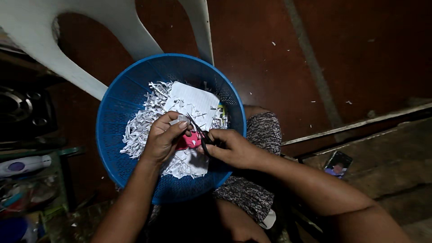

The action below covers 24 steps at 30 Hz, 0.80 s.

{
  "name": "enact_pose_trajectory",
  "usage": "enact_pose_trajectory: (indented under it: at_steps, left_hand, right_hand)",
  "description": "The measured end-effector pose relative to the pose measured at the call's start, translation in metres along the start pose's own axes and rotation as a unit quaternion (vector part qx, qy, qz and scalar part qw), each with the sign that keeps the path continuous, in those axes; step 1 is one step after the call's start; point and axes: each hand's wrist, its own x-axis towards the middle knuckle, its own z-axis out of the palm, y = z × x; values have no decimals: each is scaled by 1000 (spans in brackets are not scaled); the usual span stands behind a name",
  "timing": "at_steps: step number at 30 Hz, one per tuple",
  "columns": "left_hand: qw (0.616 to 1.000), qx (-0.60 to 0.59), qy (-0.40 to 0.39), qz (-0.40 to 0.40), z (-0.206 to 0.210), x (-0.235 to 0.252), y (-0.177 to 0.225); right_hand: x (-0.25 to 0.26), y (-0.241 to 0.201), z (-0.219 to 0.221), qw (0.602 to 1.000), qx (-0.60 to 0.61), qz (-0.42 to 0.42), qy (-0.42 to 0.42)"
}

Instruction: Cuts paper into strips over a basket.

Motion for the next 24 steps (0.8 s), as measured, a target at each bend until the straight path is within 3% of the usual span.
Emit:
enact_pose_trajectory:
  at_steps: [10, 24]
  left_hand:
    - [1000, -9, 28, 9, 1, -1, 1]
    - [1000, 6, 7, 12, 1, -1, 1]
  right_hand:
    - [-1, -2, 0, 1000, -8, -4, -10]
    - [0, 2, 1, 1000, -8, -14, -7]
